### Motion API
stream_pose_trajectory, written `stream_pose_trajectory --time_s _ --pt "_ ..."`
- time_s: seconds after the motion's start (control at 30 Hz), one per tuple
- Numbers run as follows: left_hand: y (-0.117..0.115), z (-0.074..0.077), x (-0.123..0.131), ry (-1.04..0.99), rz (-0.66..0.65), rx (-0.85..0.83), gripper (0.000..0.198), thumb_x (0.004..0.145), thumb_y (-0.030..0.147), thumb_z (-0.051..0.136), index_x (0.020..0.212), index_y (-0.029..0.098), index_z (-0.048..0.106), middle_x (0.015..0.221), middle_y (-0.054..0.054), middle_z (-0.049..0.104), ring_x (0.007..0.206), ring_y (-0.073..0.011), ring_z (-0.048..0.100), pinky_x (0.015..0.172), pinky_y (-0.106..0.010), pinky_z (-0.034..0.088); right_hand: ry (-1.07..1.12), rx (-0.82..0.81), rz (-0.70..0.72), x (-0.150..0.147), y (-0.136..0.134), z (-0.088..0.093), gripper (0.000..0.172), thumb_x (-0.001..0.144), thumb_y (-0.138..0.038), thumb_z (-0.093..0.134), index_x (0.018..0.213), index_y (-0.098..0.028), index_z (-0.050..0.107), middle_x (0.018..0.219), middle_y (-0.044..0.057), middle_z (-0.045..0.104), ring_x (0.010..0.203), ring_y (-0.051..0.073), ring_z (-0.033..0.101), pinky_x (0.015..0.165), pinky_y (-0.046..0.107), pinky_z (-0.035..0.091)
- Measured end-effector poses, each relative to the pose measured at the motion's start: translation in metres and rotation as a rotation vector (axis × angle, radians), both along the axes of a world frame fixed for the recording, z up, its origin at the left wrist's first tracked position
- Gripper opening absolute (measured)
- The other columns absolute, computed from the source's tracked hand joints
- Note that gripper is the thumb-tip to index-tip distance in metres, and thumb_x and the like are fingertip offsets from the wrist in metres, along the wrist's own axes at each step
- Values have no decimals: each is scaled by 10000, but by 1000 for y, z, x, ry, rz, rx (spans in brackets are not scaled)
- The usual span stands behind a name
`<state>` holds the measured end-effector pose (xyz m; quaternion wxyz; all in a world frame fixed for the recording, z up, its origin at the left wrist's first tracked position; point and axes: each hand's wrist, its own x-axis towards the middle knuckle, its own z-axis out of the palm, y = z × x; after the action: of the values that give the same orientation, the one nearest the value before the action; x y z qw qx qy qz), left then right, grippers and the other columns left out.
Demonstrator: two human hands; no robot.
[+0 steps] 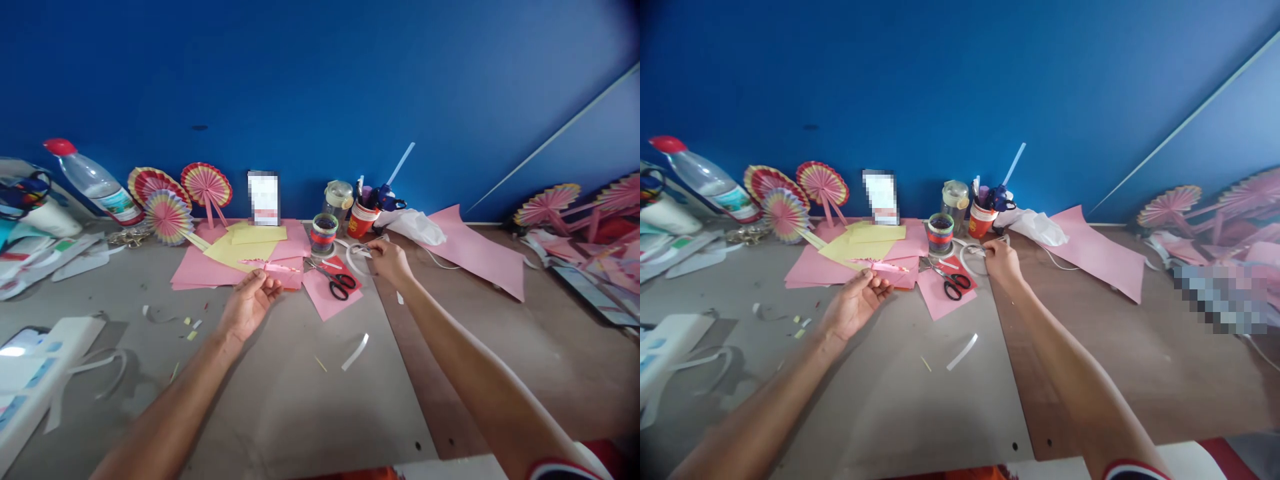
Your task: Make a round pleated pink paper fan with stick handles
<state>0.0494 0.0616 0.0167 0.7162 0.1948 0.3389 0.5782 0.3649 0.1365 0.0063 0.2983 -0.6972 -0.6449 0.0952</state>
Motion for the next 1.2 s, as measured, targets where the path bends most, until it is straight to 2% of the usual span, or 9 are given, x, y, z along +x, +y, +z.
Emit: stream_pose_trajectory --time_s 0.13,0.2,0.33,0.5,0.67,0.77,0.9,1.07,1.2 --pt "-1 -2 1 -9 0 3 184 691 216 742 679 165 565 618 43 566 697 -113 611 776 -298 489 -43 82 -60 -15 4 -3 354 754 -180 465 1048 -147 659 1048 143 630 958 267 578 821 387 461" --pt "-1 -3 1 -16 0 14 175 703 220 734 685 169 567 621 46 563 685 -108 604 773 -298 487 -81 136 19 -29 -10 1 336 795 -196 448 1067 -152 642 1062 139 621 957 256 573 813 365 461" --pt "-1 -4 1 15 -3 50 157 716 234 727 719 183 579 643 43 571 699 -114 604 770 -301 481 -269 -122 339 -54 -48 10 248 832 -225 466 993 -196 652 973 80 656 864 215 601 744 306 449" --pt "-3 2 3 114 37 79 163 696 243 740 710 171 594 685 31 584 607 -80 549 663 -248 457 -549 -268 376 -71 -63 14 254 817 -206 498 1030 -190 634 971 119 648 903 259 601 725 326 416" --pt "-4 7 3 116 48 71 153 683 222 744 709 157 608 665 42 551 523 -45 461 585 -219 428 -527 -316 382 -74 -54 19 235 812 -242 508 999 -167 628 964 134 655 858 267 617 690 332 410" --pt "-4 7 2 103 40 64 151 672 200 747 741 149 623 678 42 548 528 -40 464 582 -211 430 -386 -312 386 -66 -53 21 222 812 -258 508 974 -170 631 956 113 656 854 242 606 676 306 407" --pt "-4 6 1 84 41 50 148 677 178 739 769 140 630 695 39 554 530 -34 467 579 -206 436 22 -368 366 -47 -55 20 316 771 -237 547 1080 -202 606 854 41 645 756 174 580 655 271 422" --pt "-4 7 1 56 53 43 140 690 181 731 778 140 629 689 38 553 526 -33 466 583 -207 445 648 -676 494 -29 -67 20 499 691 -313 678 1156 -164 579 824 31 622 706 136 546 609 252 420" --pt "-4 8 2 44 53 40 144 686 183 735 774 149 627 663 45 539 530 -39 467 604 -215 460 961 -816 458 -24 -78 20 511 612 -321 771 1090 -185 649 932 44 640 756 132 541 635 244 419"
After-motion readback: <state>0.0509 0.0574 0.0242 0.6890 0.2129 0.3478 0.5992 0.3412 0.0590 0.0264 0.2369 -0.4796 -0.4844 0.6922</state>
